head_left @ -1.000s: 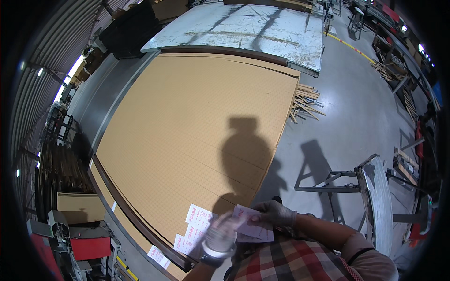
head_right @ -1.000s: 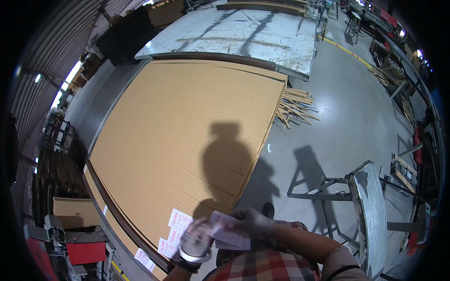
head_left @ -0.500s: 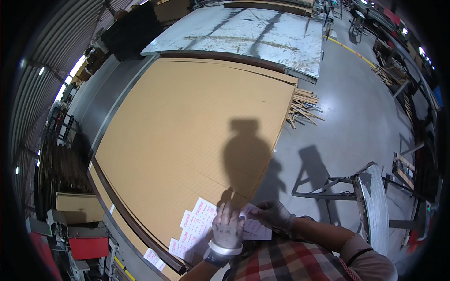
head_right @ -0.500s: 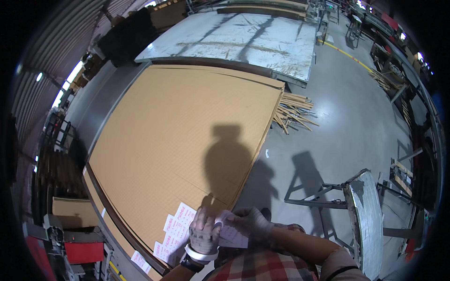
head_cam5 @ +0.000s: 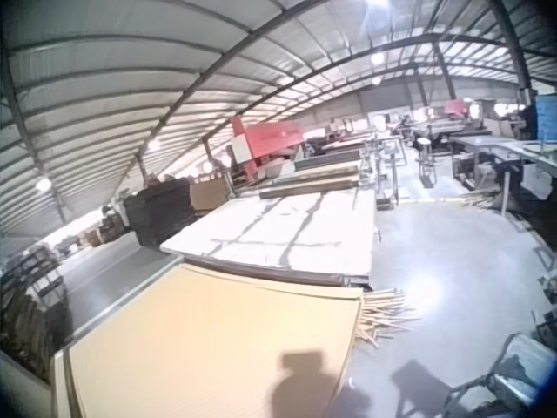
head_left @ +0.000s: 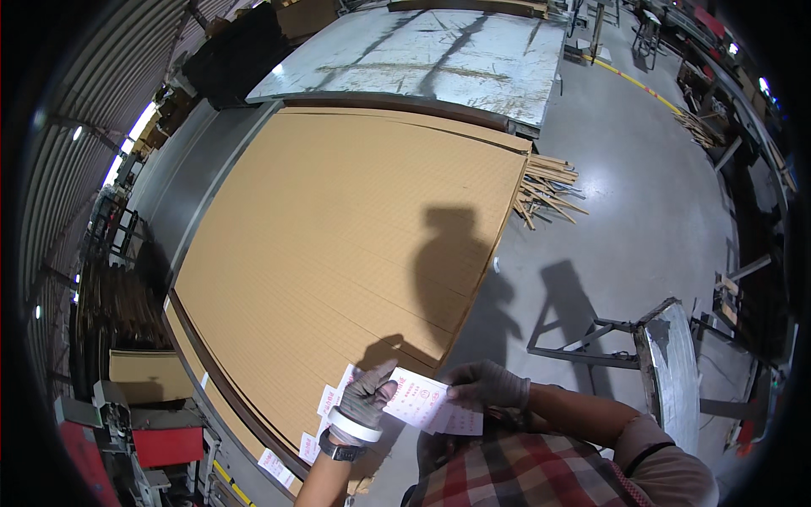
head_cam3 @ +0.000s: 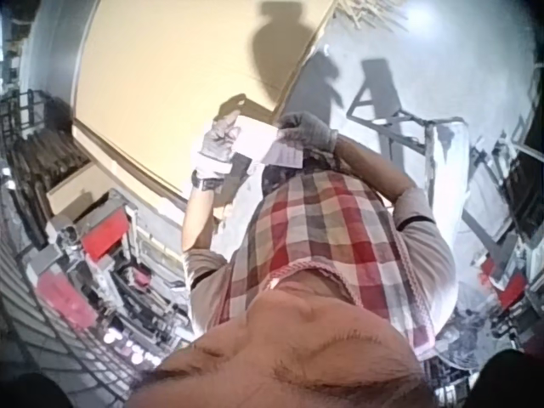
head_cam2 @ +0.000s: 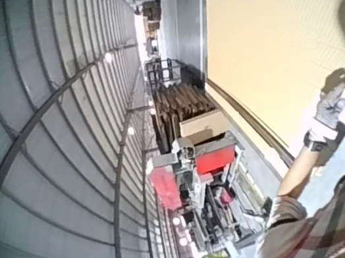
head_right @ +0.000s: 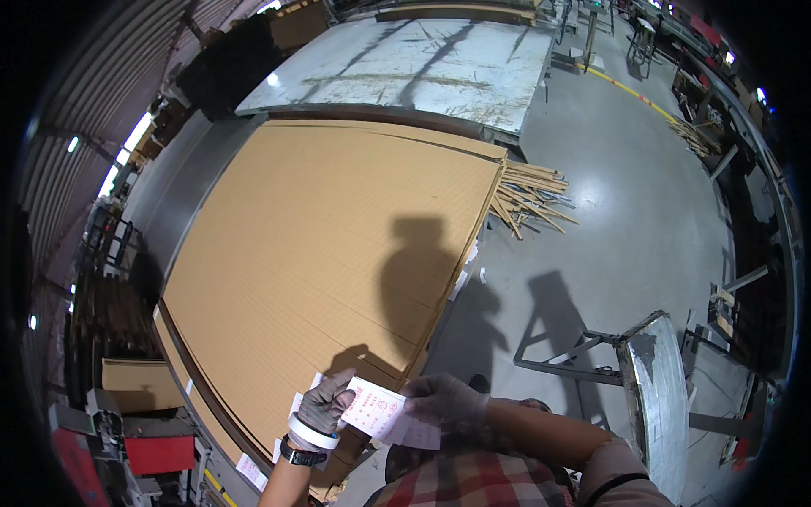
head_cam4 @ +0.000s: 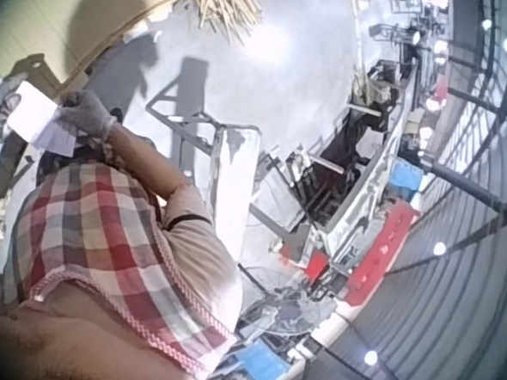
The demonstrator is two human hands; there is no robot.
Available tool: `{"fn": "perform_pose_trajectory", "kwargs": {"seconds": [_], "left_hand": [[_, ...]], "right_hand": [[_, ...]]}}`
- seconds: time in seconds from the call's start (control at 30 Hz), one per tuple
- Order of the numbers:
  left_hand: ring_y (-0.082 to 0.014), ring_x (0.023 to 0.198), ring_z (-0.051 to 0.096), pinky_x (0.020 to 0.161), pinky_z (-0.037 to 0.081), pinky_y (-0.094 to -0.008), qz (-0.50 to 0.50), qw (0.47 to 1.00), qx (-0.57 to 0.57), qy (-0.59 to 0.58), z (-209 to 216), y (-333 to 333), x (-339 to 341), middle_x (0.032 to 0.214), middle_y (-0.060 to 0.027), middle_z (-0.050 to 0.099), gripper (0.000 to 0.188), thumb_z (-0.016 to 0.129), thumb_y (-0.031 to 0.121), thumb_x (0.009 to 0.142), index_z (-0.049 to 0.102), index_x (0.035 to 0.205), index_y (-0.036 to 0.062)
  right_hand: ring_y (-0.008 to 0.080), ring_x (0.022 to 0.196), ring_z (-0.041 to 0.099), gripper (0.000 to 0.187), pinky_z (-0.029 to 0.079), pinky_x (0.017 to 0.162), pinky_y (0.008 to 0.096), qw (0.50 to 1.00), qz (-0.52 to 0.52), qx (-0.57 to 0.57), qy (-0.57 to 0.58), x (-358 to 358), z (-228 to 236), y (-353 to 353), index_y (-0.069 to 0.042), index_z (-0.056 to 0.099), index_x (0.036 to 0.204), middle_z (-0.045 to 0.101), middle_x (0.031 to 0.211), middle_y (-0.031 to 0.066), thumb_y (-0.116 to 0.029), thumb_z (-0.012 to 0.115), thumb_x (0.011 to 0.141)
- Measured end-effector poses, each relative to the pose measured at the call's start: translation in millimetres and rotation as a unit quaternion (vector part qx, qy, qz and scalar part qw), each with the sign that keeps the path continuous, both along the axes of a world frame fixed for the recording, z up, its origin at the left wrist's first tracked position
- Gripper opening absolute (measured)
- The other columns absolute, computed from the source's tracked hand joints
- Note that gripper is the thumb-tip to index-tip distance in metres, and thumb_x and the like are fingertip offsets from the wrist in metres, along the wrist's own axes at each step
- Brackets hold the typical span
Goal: Sorting building panels, handling components, and organizing labels in a manufacturing facility.
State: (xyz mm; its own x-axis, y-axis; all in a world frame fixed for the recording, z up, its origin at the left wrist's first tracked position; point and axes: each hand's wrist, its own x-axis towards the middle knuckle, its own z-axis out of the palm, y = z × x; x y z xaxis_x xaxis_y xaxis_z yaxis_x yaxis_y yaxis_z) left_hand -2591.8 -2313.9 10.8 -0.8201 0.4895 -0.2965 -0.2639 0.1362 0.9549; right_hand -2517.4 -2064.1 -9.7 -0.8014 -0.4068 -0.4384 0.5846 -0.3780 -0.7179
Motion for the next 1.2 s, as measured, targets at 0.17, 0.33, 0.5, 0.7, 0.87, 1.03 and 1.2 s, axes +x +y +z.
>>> {"fn": "perform_pose_trajectory", "kwargs": {"seconds": [0.17,0.33,0.5,0.7,0.87,1.03,1.2], "left_hand": [[-0.0119,0.082,0.061,0.075,0.047,-0.0258,-0.086,0.936,-0.242,0.240,-10.6,2.1,-3.7,0.098,-0.0081,0.065,0.042,0.065,0.030,0.085,0.060,0.116,0.0028],[-0.0106,0.063,0.058,0.063,0.049,-0.0250,0.015,0.938,-0.251,0.239,-19.4,-2.0,-8.3,0.073,-0.0045,0.064,0.028,0.063,0.027,0.087,0.067,0.093,-0.0006],[-0.0122,0.059,0.055,0.050,0.046,-0.0268,0.126,0.947,-0.218,0.197,-19.9,-33.5,-54.4,0.071,-0.0060,0.058,0.035,0.070,0.030,0.080,0.059,0.088,-0.0021],[-0.0301,0.088,0.059,0.076,0.046,-0.0442,-0.016,0.901,-0.296,0.317,13.8,33.6,-25.5,0.098,-0.0166,0.061,0.053,0.069,0.037,0.076,0.055,0.114,0.0031],[-0.0178,0.094,0.058,0.080,0.048,-0.0326,0.040,0.996,-0.004,-0.082,14.4,66.4,-11.5,0.106,-0.0117,0.062,0.036,0.062,0.017,0.085,0.055,0.117,0.0015],[-0.0259,0.101,0.055,0.086,0.045,-0.0372,0.017,0.921,-0.221,0.320,0.6,78.4,-13.7,0.114,-0.0163,0.057,0.039,0.053,0.021,0.090,0.049,0.122,-0.0013],[-0.0344,0.114,0.049,0.098,0.037,-0.0432,0.029,0.735,-0.417,0.534,-5.9,104.8,-9.6,0.126,-0.0217,0.048,0.047,0.056,0.029,0.086,0.048,0.123,0.0006]], "right_hand": [[0.0116,0.079,0.058,0.025,0.047,0.069,0.0241,0.988,-0.060,0.126,-0.071,-4.6,10.4,1.4,0.001,0.060,0.104,0.063,0.090,0.0058,-0.014,0.065,0.085],[0.0116,0.077,0.057,0.025,0.047,0.069,0.0260,0.983,-0.087,0.164,-0.015,-18.1,36.3,0.8,0.000,0.063,0.099,0.064,0.085,0.0045,-0.021,0.064,0.086],[0.0092,0.076,0.057,0.025,0.047,0.068,0.0261,0.955,-0.097,0.269,0.080,-7.3,-20.7,29.3,-0.001,0.066,0.092,0.065,0.080,0.0032,-0.026,0.066,0.085],[0.0108,0.078,0.059,0.023,0.048,0.070,0.0264,0.957,-0.067,0.261,0.106,-19.0,24.9,22.9,-0.001,0.065,0.093,0.065,0.082,0.0054,-0.022,0.063,0.086],[0.0125,0.079,0.059,0.031,0.049,0.073,0.0279,0.981,-0.035,0.178,0.067,-39.2,33.6,32.1,0.003,0.060,0.110,0.065,0.090,0.0045,-0.018,0.061,0.087],[0.0076,0.079,0.058,0.034,0.049,0.069,0.0232,0.993,0.004,0.109,-0.046,-48.3,9.1,51.1,0.001,0.059,0.114,0.064,0.093,0.0031,-0.022,0.061,0.089],[0.0062,0.075,0.056,0.034,0.048,0.065,0.0214,0.987,0.009,0.146,-0.069,-65.8,27.2,63.1,0.003,0.062,0.108,0.064,0.090,0.0024,-0.024,0.062,0.088]]}}
